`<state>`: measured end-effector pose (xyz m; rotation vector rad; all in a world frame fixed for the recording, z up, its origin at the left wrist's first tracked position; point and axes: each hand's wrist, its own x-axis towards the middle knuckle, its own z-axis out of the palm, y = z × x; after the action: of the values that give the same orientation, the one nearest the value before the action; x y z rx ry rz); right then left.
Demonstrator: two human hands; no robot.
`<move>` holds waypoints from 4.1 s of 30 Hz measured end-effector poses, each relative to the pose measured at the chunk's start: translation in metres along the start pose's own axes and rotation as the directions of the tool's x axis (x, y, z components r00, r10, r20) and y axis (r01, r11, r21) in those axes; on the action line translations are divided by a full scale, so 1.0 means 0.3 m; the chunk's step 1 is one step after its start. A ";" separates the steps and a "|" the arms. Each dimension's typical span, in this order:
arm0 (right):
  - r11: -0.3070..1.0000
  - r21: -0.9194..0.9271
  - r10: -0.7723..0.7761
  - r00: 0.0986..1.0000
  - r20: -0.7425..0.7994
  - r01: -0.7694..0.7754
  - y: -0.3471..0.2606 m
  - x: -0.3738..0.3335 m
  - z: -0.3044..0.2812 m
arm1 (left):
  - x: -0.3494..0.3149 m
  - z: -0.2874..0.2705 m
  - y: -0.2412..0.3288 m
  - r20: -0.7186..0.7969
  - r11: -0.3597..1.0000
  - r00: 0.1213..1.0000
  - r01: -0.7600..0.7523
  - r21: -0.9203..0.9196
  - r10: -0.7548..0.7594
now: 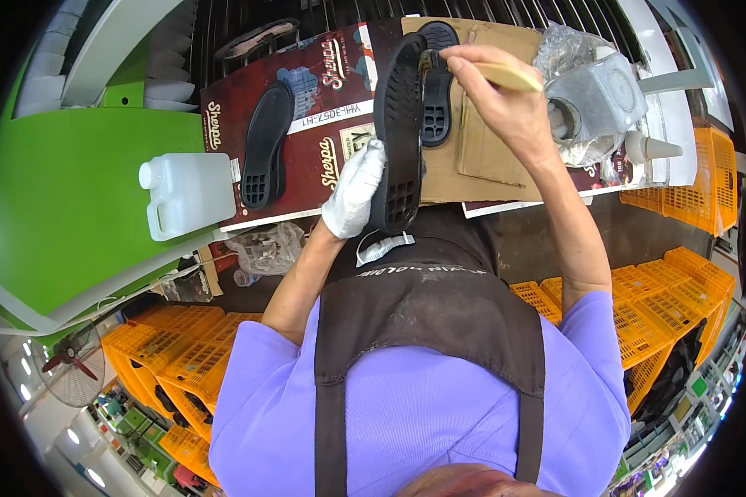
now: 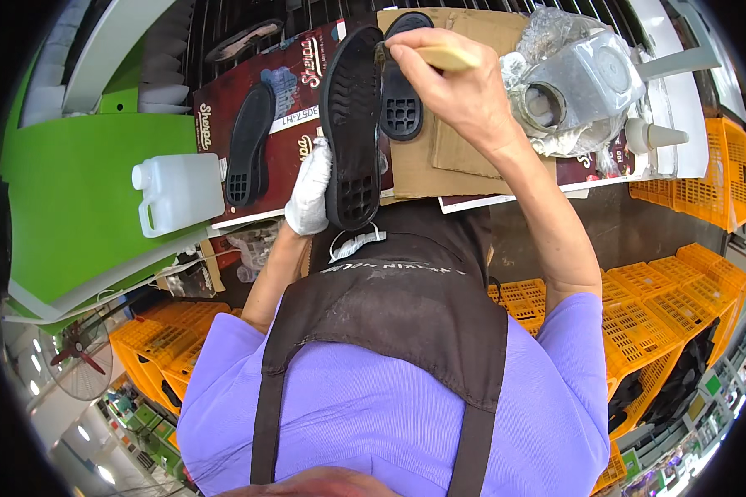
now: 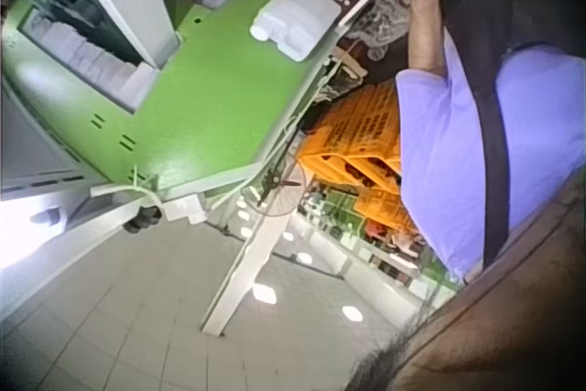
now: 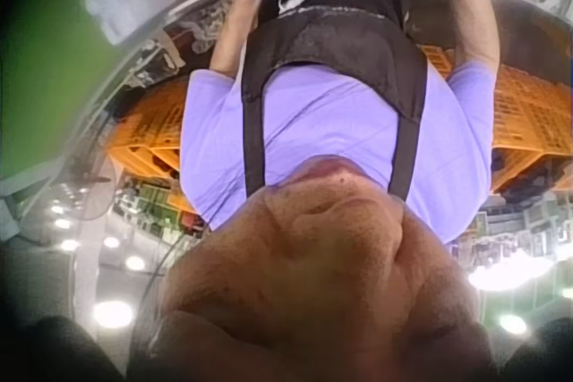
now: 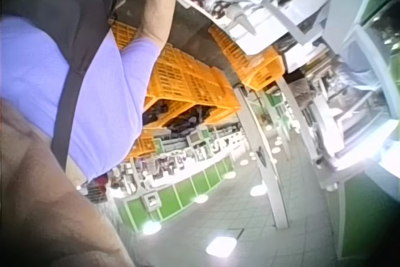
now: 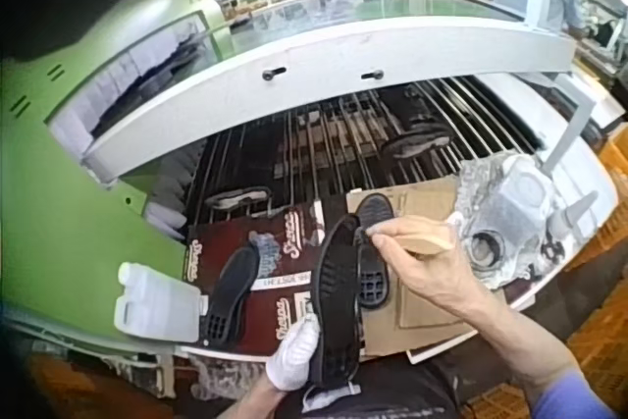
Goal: The person uses a paintbrush to apply a dark coating to the soles of black shoes. They hold the shoe in their left hand and brush the sole in their right, systematically covering the tread and edges. The person works on multiple shoes, placing finished ones on a nearby cardboard surface.
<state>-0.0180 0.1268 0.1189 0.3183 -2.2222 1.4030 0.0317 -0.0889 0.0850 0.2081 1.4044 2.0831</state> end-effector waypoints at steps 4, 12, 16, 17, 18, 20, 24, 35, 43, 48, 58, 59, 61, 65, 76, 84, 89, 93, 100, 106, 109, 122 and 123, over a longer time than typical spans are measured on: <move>0.944 -0.087 -0.290 0.927 0.237 0.318 -0.007 -0.026 -0.022 | -0.001 -0.014 -0.007 0.078 0.908 0.991 0.132 -0.398 -0.110; 0.940 0.233 -0.340 0.707 0.620 0.247 -0.113 -0.128 -0.026 | 0.014 -0.047 -0.021 0.081 0.770 0.995 0.094 -0.631 -0.055; 0.932 0.340 -0.342 0.609 0.716 0.123 -0.140 -0.125 -0.044 | 0.026 -0.055 -0.024 0.159 0.675 0.987 0.094 -0.732 0.035; 0.933 0.324 -0.348 0.614 0.709 0.155 -0.128 -0.113 -0.054 | 0.026 -0.053 -0.023 0.175 0.656 0.984 0.113 -0.746 0.029; 0.933 0.307 -0.354 0.618 0.702 0.186 -0.110 -0.100 -0.064 | 0.017 -0.058 -0.027 0.001 0.759 0.998 0.048 -0.649 -0.062; 0.957 0.125 -0.280 0.727 0.627 0.261 -0.044 -0.067 -0.091 | 0.009 -0.058 -0.024 0.179 0.737 0.977 0.208 -0.643 -0.118; 0.983 -0.052 -0.138 0.887 0.441 0.179 -0.032 -0.070 -0.076 | 0.020 -0.052 -0.033 0.158 0.788 0.965 0.262 -0.557 -0.209; 0.923 0.379 -0.142 0.847 0.512 -0.074 -0.204 -0.170 -0.057 | 0.085 -0.044 0.009 -0.071 0.899 0.990 0.079 -0.431 -0.121; 0.734 0.675 0.285 0.934 -0.214 -0.069 -0.094 -0.228 -0.292 | 0.078 0.151 0.074 0.015 0.804 0.996 0.081 -0.589 -0.090; 0.667 0.727 0.535 0.783 -0.317 -0.162 -0.074 -0.277 -0.386 | 0.309 0.329 0.405 0.157 0.841 0.968 -0.085 -0.534 0.197; 0.747 0.575 0.505 0.846 -0.167 -0.332 -0.094 -0.298 -0.288 | 0.701 0.424 0.646 0.068 0.422 0.470 -0.840 0.342 0.880; 0.749 0.559 0.524 0.835 -0.169 -0.357 -0.085 -0.308 -0.288 | 0.581 0.380 0.568 0.166 0.480 0.574 -0.784 0.395 0.802; 0.769 0.499 0.531 0.833 -0.154 -0.399 -0.075 -0.318 -0.280 | 0.433 0.266 0.367 0.215 0.416 0.605 -0.723 0.551 0.767; 0.842 0.394 0.451 0.881 -0.143 -0.368 -0.053 -0.323 -0.272 | 0.141 0.009 0.173 0.015 0.431 0.841 -0.293 0.853 0.541; 0.908 0.152 0.414 0.893 -0.174 -0.391 -0.050 -0.279 -0.336 | -0.154 -0.379 0.179 -0.641 -0.109 0.719 0.684 0.722 0.269; 0.870 -0.166 0.416 0.872 -0.258 -0.465 -0.019 -0.241 -0.412 | -0.150 -0.420 0.185 -0.642 0.856 0.671 0.023 0.517 0.370; 0.806 -0.475 0.309 0.935 -0.173 -0.354 0.080 -0.239 -0.370 | -0.092 -0.342 0.132 -0.569 0.927 0.796 -0.345 -0.148 0.205; 0.820 -0.256 0.459 0.855 -0.240 -0.512 0.093 -0.255 -0.371 | -0.010 -0.223 0.116 -0.343 0.831 0.937 -0.245 -0.500 0.070; 0.762 0.137 0.634 0.687 -0.354 -0.633 0.029 -0.308 -0.378 | 0.103 0.007 0.130 -0.056 0.729 0.992 -0.121 -0.674 0.112; 0.745 0.117 0.649 0.673 -0.353 -0.657 -0.015 -0.305 -0.413 | 0.127 0.075 0.112 0.005 0.870 0.998 -0.051 -0.491 0.061; 0.752 0.148 0.649 0.684 -0.332 -0.642 -0.004 -0.301 -0.397 | 0.147 0.073 0.087 0.102 0.928 0.986 -0.083 -0.363 0.128; 0.872 -0.012 0.454 0.818 -0.353 -0.489 -0.108 -0.353 -0.415 | 0.237 0.138 0.057 0.048 0.922 0.931 -0.351 -0.161 0.362; 0.887 0.008 0.432 0.822 -0.371 -0.462 -0.120 -0.355 -0.410 | 0.249 0.135 0.049 0.057 0.916 0.915 -0.396 -0.057 0.399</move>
<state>0.1231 0.2142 0.1351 -0.4975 -2.1029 1.4442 -0.0159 -0.0185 0.1002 0.5850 1.3590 2.4047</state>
